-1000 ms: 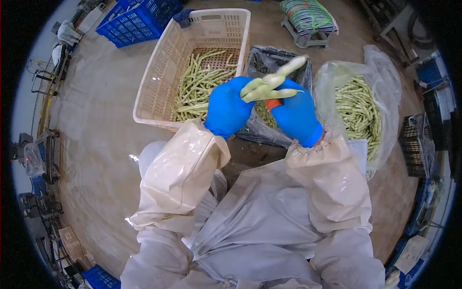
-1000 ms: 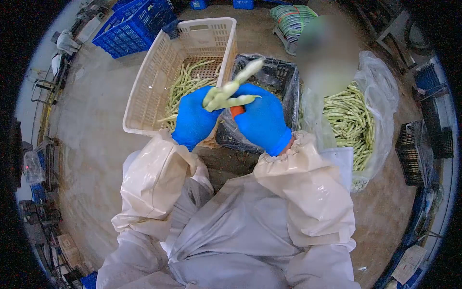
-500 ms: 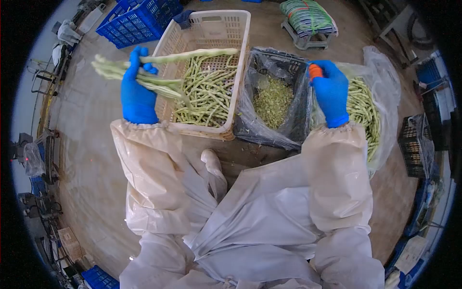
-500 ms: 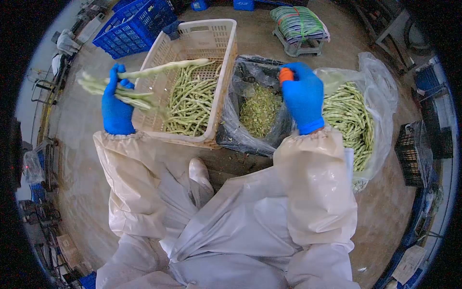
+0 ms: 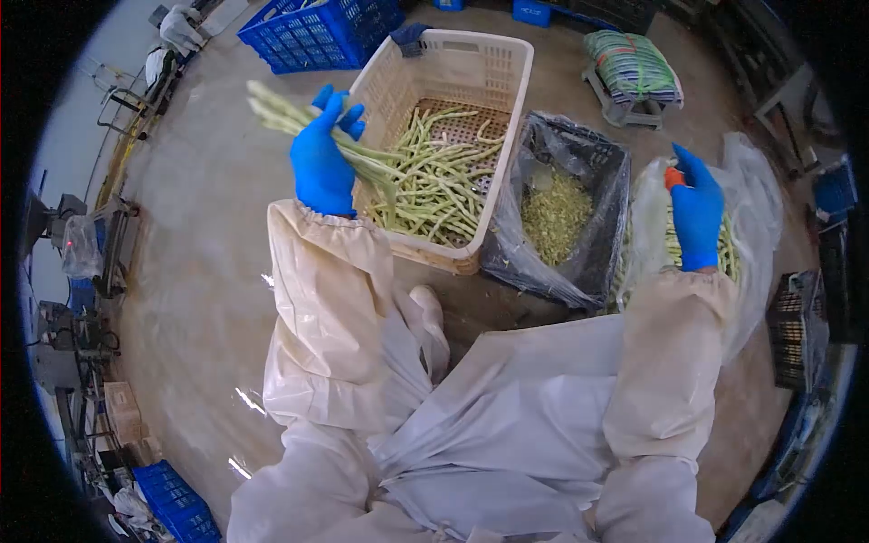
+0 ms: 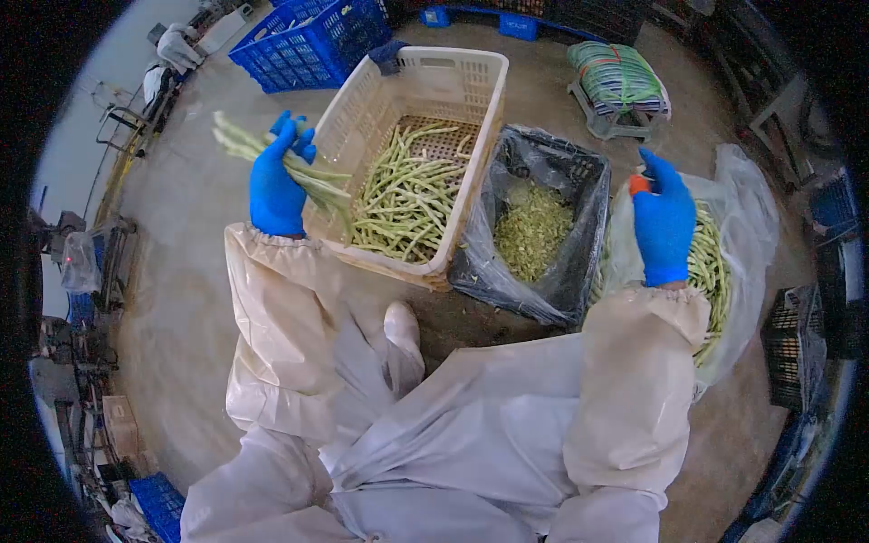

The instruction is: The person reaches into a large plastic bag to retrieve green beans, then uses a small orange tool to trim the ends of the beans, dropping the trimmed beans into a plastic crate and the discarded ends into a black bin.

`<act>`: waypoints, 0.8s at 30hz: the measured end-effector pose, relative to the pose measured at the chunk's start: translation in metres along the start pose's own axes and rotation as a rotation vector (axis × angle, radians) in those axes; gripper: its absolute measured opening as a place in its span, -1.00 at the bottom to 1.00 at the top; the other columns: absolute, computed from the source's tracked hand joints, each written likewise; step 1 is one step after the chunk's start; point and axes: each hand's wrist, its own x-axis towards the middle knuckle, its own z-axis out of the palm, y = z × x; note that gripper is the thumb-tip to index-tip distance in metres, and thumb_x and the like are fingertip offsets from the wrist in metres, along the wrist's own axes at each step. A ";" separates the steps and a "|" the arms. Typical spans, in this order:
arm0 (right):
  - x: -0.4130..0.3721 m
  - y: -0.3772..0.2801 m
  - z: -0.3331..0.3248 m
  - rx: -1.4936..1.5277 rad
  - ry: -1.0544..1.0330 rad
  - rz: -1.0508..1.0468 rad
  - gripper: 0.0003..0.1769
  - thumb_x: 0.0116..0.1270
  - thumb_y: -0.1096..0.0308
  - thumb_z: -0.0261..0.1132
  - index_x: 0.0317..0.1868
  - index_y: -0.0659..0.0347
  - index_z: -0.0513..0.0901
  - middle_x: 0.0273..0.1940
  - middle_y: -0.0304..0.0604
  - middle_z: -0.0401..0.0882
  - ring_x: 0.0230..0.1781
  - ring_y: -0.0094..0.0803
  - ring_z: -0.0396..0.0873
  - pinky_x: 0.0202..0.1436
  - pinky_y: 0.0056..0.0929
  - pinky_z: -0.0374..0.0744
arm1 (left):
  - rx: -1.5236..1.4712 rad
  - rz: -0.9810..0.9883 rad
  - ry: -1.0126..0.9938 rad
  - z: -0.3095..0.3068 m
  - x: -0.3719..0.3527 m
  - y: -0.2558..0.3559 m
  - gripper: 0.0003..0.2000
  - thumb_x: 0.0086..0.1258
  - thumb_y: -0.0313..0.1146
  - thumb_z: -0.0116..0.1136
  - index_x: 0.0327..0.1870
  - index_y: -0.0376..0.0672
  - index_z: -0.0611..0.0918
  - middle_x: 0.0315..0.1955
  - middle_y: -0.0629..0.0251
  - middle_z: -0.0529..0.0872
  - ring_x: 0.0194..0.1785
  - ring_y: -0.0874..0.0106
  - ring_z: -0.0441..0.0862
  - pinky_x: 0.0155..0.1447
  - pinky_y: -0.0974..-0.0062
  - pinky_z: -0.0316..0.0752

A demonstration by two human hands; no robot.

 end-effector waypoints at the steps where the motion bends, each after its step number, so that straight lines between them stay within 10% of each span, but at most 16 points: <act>1: -0.005 -0.003 0.010 -0.053 0.014 -0.029 -0.60 0.16 0.40 0.23 0.06 0.19 0.57 -0.13 0.06 0.61 -0.16 -0.20 0.58 -0.05 -0.35 0.50 | 0.049 -0.038 -0.070 0.002 0.001 -0.003 -0.56 0.28 -0.39 0.18 0.17 -0.25 0.41 -0.10 0.20 0.61 -0.18 0.36 0.60 -0.16 0.47 0.53; 6: -0.015 -0.025 0.021 -0.047 -0.005 -0.177 -0.55 0.17 0.40 0.26 0.13 0.13 0.54 -0.02 0.11 0.55 -0.03 -0.12 0.54 0.05 -0.30 0.46 | 0.093 -0.351 -0.445 0.040 -0.031 -0.018 -0.54 0.36 -0.30 0.05 0.25 -0.27 0.37 0.02 0.20 0.58 -0.12 0.51 0.56 -0.13 0.60 0.50; 10: -0.030 -0.059 0.034 0.373 -0.190 -0.026 -0.66 0.18 0.42 0.27 -0.01 0.23 0.62 -0.17 -0.04 0.63 -0.23 -0.42 0.57 -0.15 -0.48 0.50 | 0.198 -0.636 -0.710 0.070 -0.064 -0.039 -0.56 0.34 -0.26 0.08 0.18 -0.32 0.45 -0.06 0.21 0.62 -0.17 0.53 0.57 -0.15 0.62 0.50; 24: -0.058 -0.074 0.059 0.282 -0.636 -0.117 -0.80 0.13 0.32 0.21 -0.35 0.29 0.66 -0.42 0.05 0.60 -0.48 -0.10 0.57 -0.36 -0.22 0.50 | 0.661 -0.523 -0.834 0.088 -0.104 -0.089 -0.65 0.18 -0.28 0.32 -0.07 -0.28 0.61 -0.38 0.28 0.69 -0.42 0.53 0.62 -0.31 0.57 0.50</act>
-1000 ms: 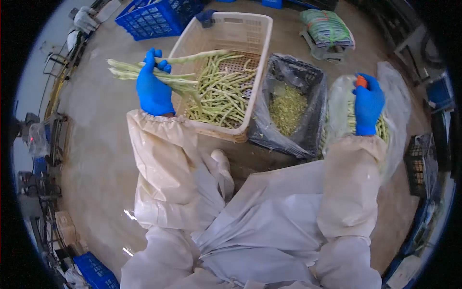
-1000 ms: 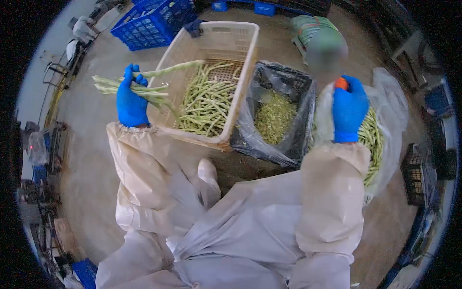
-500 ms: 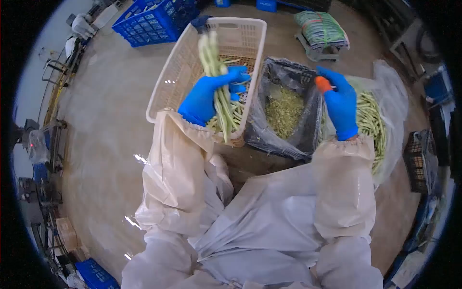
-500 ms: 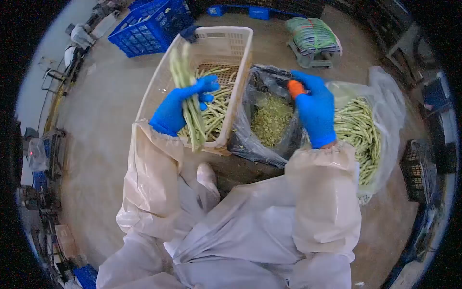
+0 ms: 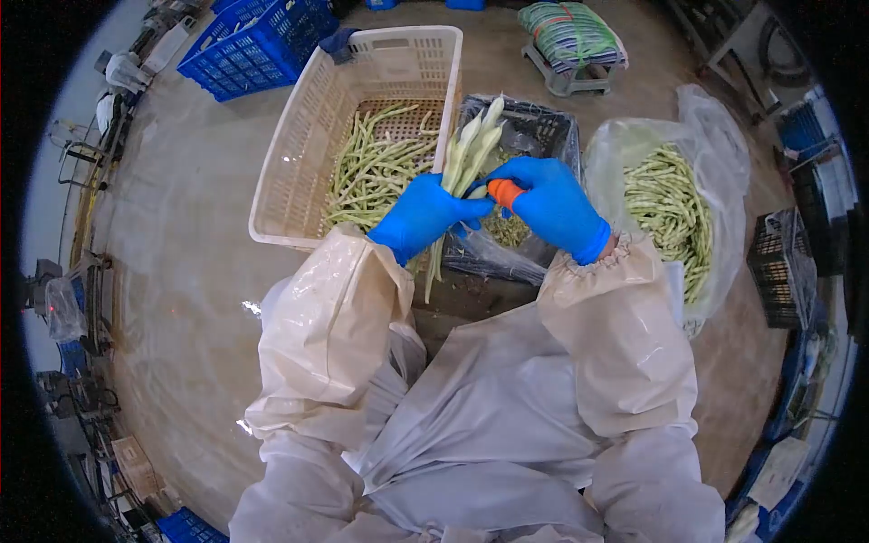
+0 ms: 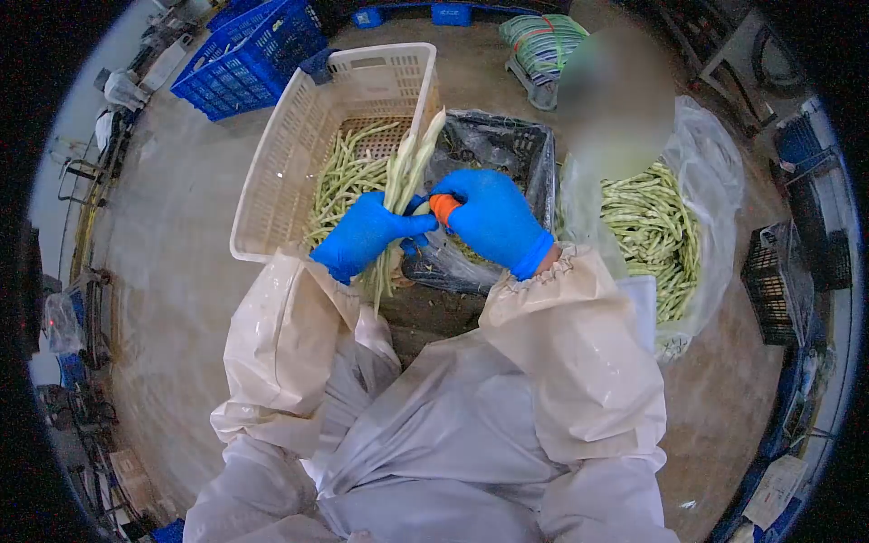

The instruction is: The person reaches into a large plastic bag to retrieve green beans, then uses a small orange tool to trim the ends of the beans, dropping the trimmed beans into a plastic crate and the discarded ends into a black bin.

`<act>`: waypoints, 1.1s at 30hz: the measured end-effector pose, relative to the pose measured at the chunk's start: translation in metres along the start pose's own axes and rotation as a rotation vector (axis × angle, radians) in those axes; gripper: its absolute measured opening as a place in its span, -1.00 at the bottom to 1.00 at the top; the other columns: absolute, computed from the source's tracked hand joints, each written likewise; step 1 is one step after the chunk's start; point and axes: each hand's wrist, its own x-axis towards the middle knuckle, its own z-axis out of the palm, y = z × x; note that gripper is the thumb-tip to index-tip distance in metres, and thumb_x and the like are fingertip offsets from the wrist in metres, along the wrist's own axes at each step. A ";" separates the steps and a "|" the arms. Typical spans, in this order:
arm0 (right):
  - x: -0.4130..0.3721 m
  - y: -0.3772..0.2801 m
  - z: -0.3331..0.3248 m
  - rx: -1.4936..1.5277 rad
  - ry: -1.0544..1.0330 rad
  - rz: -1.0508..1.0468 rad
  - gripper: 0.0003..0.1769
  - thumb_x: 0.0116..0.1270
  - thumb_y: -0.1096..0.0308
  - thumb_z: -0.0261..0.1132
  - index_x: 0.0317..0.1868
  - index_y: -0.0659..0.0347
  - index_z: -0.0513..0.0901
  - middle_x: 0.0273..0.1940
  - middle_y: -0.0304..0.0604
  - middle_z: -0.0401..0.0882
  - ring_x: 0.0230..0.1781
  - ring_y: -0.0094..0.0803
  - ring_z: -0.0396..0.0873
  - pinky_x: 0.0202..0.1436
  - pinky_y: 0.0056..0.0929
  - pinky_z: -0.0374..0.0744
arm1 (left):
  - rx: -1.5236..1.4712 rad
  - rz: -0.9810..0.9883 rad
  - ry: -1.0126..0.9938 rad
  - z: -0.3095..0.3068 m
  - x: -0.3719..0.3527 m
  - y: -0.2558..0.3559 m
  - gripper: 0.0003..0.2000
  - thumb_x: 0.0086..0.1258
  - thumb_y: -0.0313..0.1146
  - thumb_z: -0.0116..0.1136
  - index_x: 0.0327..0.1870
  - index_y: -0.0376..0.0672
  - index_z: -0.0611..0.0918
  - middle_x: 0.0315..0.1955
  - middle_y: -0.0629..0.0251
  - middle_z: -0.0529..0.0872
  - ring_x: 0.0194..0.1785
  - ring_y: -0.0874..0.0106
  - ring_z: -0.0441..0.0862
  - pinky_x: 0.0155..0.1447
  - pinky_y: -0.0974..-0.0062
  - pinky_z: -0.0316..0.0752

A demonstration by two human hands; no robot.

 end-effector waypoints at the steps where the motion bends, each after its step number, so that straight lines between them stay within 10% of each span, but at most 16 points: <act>1: -0.001 0.001 0.001 -0.108 0.019 -0.031 -0.80 0.12 0.31 0.21 -0.36 0.27 0.66 -0.42 0.05 0.60 -0.47 -0.07 0.57 -0.37 -0.19 0.50 | -0.017 0.009 0.013 -0.002 0.001 -0.003 -0.65 0.17 -0.29 0.32 -0.07 -0.28 0.62 -0.38 0.28 0.69 -0.42 0.53 0.62 -0.30 0.57 0.50; 7: -0.004 0.002 0.024 -0.396 0.262 -0.189 -0.81 0.10 0.30 0.22 -0.35 0.22 0.65 -0.44 0.06 0.60 -0.45 -0.02 0.57 -0.36 -0.15 0.51 | 0.449 0.045 0.194 0.005 -0.009 0.012 -0.67 0.18 -0.29 0.32 -0.10 -0.29 0.64 -0.32 0.25 0.70 -0.31 0.53 0.62 -0.23 0.53 0.49; 14: 0.001 -0.013 0.003 0.556 0.169 0.232 -0.85 0.22 0.41 0.21 -0.25 0.28 0.64 -0.43 -0.15 0.64 -0.56 -0.52 0.53 -0.51 -0.54 0.46 | -0.230 0.214 0.247 0.007 -0.002 0.007 -0.71 0.24 -0.34 0.23 -0.06 -0.27 0.62 -0.24 0.25 0.70 -0.18 0.42 0.63 -0.05 0.48 0.47; 21: -0.001 -0.011 -0.021 0.443 0.314 0.175 -0.80 0.25 0.38 0.21 -0.19 0.32 0.64 -0.39 -0.15 0.64 -0.55 -0.55 0.52 -0.49 -0.61 0.45 | -0.815 0.391 0.275 -0.034 0.002 0.010 -0.65 0.34 -0.34 0.13 0.09 -0.29 0.48 -0.09 0.15 0.61 -0.04 0.30 0.61 0.05 0.37 0.57; 33: -0.007 0.035 -0.103 0.024 0.723 0.142 -0.71 0.18 0.39 0.26 -0.09 0.31 0.63 -0.33 -0.11 0.64 -0.43 -0.47 0.55 -0.27 -0.53 0.50 | -0.916 0.538 0.562 -0.111 -0.018 0.011 -0.64 0.37 -0.30 0.10 0.13 -0.23 0.45 -0.02 0.18 0.58 -0.03 0.34 0.60 0.02 0.45 0.61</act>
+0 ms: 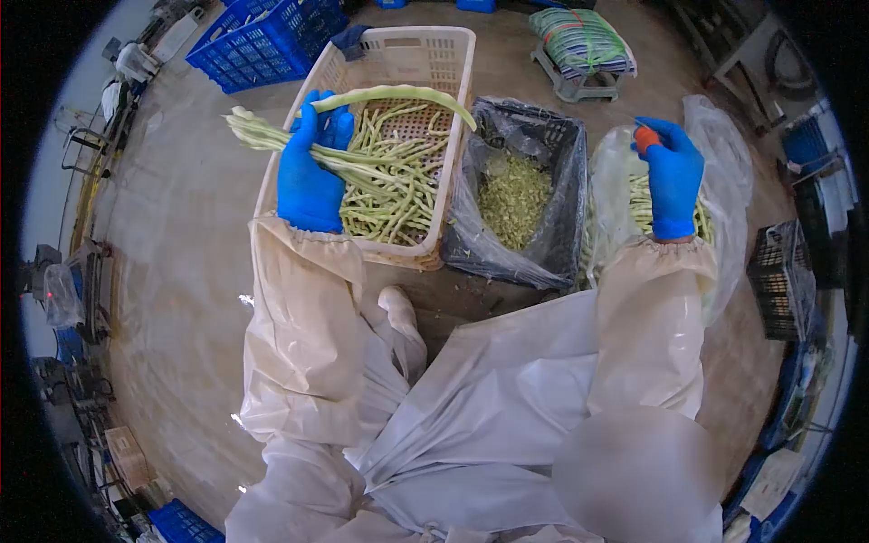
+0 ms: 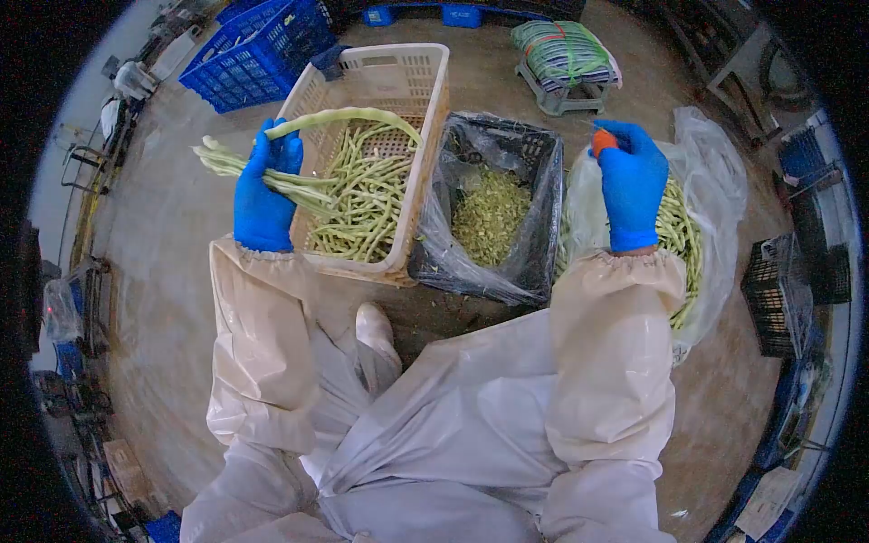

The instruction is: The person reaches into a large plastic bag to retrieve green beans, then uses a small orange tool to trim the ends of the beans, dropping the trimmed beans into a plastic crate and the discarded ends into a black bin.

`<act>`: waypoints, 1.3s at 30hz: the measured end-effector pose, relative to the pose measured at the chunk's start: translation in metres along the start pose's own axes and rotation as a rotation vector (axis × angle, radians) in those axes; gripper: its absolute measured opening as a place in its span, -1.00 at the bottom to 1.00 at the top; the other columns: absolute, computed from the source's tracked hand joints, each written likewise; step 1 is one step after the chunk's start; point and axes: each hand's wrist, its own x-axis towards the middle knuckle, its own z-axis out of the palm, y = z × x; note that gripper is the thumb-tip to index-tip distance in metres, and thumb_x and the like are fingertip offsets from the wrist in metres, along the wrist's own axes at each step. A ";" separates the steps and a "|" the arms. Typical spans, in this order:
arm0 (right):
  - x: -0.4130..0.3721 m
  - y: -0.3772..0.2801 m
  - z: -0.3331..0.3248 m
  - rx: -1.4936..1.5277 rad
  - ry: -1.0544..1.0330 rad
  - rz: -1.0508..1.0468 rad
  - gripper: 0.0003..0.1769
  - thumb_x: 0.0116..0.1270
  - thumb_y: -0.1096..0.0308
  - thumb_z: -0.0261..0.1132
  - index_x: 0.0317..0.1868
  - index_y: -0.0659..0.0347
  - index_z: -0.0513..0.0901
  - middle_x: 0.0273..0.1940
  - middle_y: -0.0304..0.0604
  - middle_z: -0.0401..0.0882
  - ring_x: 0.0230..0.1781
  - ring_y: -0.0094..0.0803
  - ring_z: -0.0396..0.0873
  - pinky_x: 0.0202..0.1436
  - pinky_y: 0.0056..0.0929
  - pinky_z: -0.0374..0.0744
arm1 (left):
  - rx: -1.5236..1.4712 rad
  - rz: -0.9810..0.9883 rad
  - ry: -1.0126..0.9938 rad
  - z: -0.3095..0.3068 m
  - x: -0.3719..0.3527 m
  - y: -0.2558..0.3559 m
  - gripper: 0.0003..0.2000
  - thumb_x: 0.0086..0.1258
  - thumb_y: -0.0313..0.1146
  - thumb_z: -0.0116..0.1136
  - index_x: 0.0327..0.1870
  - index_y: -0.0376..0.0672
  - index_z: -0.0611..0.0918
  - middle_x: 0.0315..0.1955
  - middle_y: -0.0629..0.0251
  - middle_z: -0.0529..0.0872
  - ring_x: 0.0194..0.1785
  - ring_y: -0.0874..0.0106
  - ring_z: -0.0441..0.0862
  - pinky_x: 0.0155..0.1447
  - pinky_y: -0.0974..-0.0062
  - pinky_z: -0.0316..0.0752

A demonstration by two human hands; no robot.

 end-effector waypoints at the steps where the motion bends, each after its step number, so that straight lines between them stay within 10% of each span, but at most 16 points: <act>1: -0.001 0.003 0.004 -0.060 0.002 -0.111 -0.70 0.17 0.39 0.27 -0.07 0.29 0.63 -0.32 -0.11 0.64 -0.39 -0.45 0.55 -0.23 -0.51 0.50 | -0.006 -0.002 0.005 -0.001 0.000 -0.001 -0.63 0.37 -0.30 0.10 0.14 -0.23 0.45 -0.02 0.17 0.58 -0.02 0.34 0.60 0.04 0.45 0.60; 3: -0.008 0.008 0.020 -0.181 0.008 -0.329 -0.68 0.16 0.39 0.29 -0.04 0.25 0.63 -0.28 -0.11 0.64 -0.32 -0.43 0.56 -0.15 -0.48 0.50 | -0.018 -0.009 0.013 0.001 -0.002 -0.004 -0.62 0.38 -0.30 0.10 0.16 -0.23 0.43 -0.01 0.16 0.57 0.00 0.34 0.59 0.06 0.45 0.59; 9: -0.046 -0.009 0.074 0.272 -0.599 0.051 -0.75 0.20 0.43 0.25 -0.10 0.29 0.66 -0.20 -0.05 0.66 -0.22 -0.41 0.59 -0.10 -0.43 0.52 | -0.117 -0.145 -0.044 0.012 -0.012 -0.025 -0.63 0.40 -0.35 0.05 0.17 -0.29 0.42 0.07 0.06 0.53 0.12 0.26 0.53 0.14 0.40 0.56; 15: -0.058 -0.016 0.082 0.485 -0.500 0.185 -0.78 0.21 0.44 0.21 -0.18 0.39 0.65 -0.35 -0.06 0.67 -0.37 -0.47 0.60 -0.22 -0.48 0.55 | 0.053 -0.144 -0.005 0.021 -0.020 -0.030 -0.59 0.35 -0.38 0.11 0.20 -0.28 0.41 0.09 0.10 0.50 0.11 0.30 0.52 0.09 0.43 0.57; 20: -0.054 -0.019 0.074 0.102 -0.339 -0.052 -0.82 0.15 0.40 0.24 -0.28 0.29 0.69 -0.41 -0.05 0.65 -0.44 -0.34 0.59 -0.21 -0.37 0.53 | 0.682 0.264 0.135 0.027 -0.022 -0.044 -0.68 0.22 -0.50 0.25 0.01 -0.31 0.55 -0.07 0.21 0.63 -0.06 0.49 0.57 -0.02 0.52 0.48; 27: -0.077 -0.039 0.082 -0.343 -0.264 -0.773 -0.76 -0.06 0.57 0.28 -0.30 0.20 0.63 -0.36 -0.11 0.57 -0.19 -0.05 0.49 0.03 -0.19 0.42 | 1.125 0.345 -0.460 0.057 -0.066 -0.075 -0.78 0.21 -0.47 0.17 -0.10 -0.19 0.61 -0.22 0.18 0.68 -0.17 0.32 0.63 -0.06 0.46 0.48; 32: -0.076 -0.046 0.088 -0.108 -0.309 -0.715 -0.81 -0.06 0.47 0.26 -0.35 0.12 0.66 -0.39 -0.11 0.61 -0.19 -0.10 0.50 0.12 -0.11 0.33 | 1.157 0.320 -0.482 0.052 -0.069 -0.080 -0.85 0.19 -0.51 0.17 -0.22 -0.22 0.62 -0.32 0.16 0.67 -0.25 0.37 0.64 -0.15 0.46 0.48; 39: -0.075 -0.051 0.082 0.528 -0.535 0.146 -0.82 0.14 0.49 0.22 -0.26 0.34 0.67 -0.41 -0.14 0.64 -0.38 -0.50 0.55 -0.24 -0.53 0.51 | 0.797 0.126 -0.247 0.065 -0.071 -0.077 -0.87 0.28 -0.41 0.17 -0.21 -0.22 0.63 -0.36 0.29 0.67 -0.32 0.46 0.60 -0.22 0.47 0.51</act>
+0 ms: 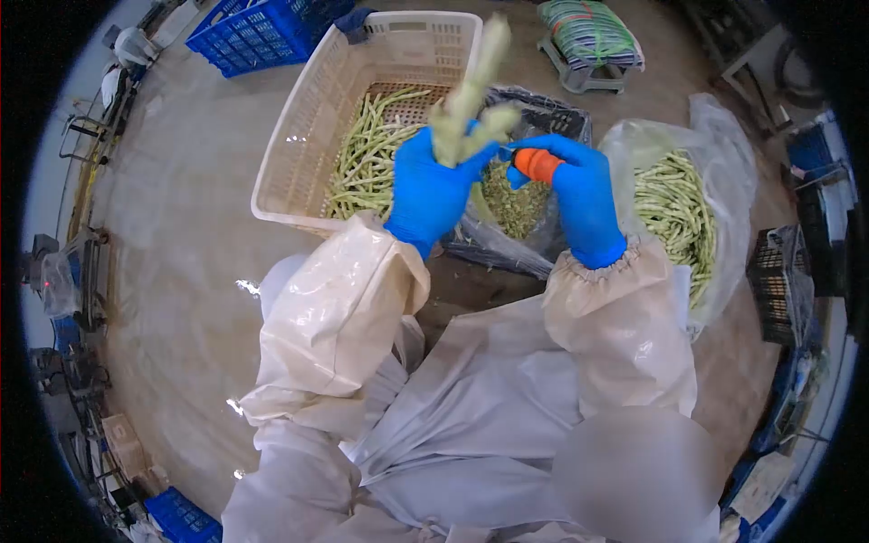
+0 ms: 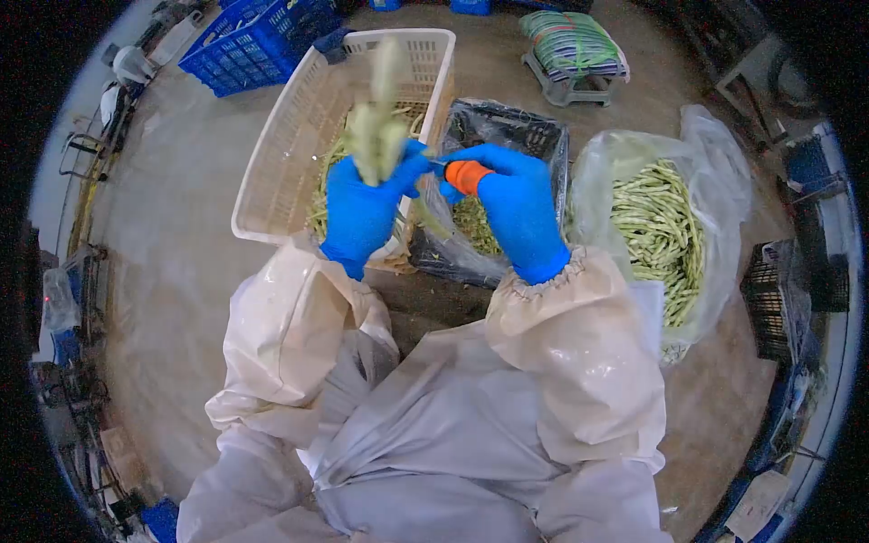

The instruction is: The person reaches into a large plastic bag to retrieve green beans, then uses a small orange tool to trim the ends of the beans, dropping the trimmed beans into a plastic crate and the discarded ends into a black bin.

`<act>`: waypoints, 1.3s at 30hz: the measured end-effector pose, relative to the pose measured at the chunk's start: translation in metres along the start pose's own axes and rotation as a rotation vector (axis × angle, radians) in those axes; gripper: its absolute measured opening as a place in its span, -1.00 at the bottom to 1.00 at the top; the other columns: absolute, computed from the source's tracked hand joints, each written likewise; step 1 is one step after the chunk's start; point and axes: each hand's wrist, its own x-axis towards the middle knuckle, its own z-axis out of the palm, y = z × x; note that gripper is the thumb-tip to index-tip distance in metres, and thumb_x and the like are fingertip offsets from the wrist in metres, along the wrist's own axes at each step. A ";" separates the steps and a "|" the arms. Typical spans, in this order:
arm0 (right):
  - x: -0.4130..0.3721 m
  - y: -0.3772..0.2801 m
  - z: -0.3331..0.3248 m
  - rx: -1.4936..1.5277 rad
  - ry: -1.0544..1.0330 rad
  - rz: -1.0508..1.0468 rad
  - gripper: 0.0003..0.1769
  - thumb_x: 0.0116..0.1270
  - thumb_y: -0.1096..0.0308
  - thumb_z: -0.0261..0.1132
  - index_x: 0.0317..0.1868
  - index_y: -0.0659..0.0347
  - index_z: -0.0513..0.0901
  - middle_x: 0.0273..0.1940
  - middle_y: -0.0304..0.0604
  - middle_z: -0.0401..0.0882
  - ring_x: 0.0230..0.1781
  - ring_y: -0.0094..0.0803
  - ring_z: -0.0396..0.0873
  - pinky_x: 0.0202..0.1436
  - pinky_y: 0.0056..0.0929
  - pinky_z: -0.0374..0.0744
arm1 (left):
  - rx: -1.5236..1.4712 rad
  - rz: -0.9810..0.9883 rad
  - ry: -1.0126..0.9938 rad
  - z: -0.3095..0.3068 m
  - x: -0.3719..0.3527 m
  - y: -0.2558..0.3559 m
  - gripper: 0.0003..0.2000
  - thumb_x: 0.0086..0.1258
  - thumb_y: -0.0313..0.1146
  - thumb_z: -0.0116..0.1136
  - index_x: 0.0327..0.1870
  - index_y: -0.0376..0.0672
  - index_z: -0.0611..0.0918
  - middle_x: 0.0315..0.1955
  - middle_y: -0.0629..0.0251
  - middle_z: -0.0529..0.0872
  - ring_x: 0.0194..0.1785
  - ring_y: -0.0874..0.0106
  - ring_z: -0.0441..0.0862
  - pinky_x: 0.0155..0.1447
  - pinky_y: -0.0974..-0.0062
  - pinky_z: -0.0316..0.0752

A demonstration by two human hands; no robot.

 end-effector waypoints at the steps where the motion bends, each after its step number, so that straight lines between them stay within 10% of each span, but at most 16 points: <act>1: 0.001 0.003 -0.003 -0.043 0.012 -0.007 -0.82 0.14 0.49 0.22 -0.25 0.36 0.67 -0.41 -0.14 0.64 -0.38 -0.49 0.55 -0.24 -0.53 0.51 | -0.083 -0.027 0.016 -0.007 0.005 0.013 -0.86 0.28 -0.41 0.18 -0.21 -0.23 0.62 -0.36 0.31 0.67 -0.32 0.47 0.60 -0.22 0.49 0.52; 9: 0.014 0.004 -0.046 -0.359 0.254 -0.091 -0.81 0.12 0.47 0.25 -0.26 0.37 0.68 -0.42 -0.14 0.65 -0.40 -0.50 0.56 -0.26 -0.53 0.51 | -0.565 0.042 0.492 -0.125 0.057 -0.003 -0.85 0.34 -0.37 0.14 -0.21 -0.27 0.58 -0.28 0.21 0.64 -0.19 0.36 0.63 -0.11 0.48 0.54; 21: 0.027 0.001 -0.119 -0.539 0.508 -0.138 -0.73 0.13 0.45 0.25 -0.13 0.30 0.67 -0.32 -0.16 0.66 -0.33 -0.54 0.54 -0.20 -0.57 0.49 | -0.371 0.153 0.881 -0.154 0.063 -0.001 -0.85 0.21 -0.49 0.19 -0.26 -0.37 0.55 -0.30 0.13 0.63 -0.26 0.32 0.64 -0.25 0.43 0.60; 27: 0.025 0.016 -0.112 -1.046 0.480 -0.292 -0.54 0.10 0.33 0.33 0.05 0.21 0.58 -0.08 0.12 0.60 -0.02 -0.07 0.56 0.07 -0.31 0.46 | -0.202 -0.078 0.564 -0.133 0.060 -0.001 -0.76 0.17 -0.43 0.26 -0.17 -0.37 0.60 -0.35 0.20 0.65 -0.37 0.43 0.60 -0.40 0.50 0.50; 39: 0.019 -0.002 -0.040 -0.727 0.226 -0.510 -0.75 0.11 0.40 0.29 -0.15 0.16 0.68 -0.23 -0.04 0.65 -0.25 -0.15 0.57 -0.14 -0.29 0.47 | -0.031 -0.509 -0.375 -0.020 0.012 0.002 -0.61 0.39 -0.05 0.03 -0.13 -0.25 0.62 -0.53 0.44 0.52 -0.53 0.64 0.40 -0.48 0.67 0.31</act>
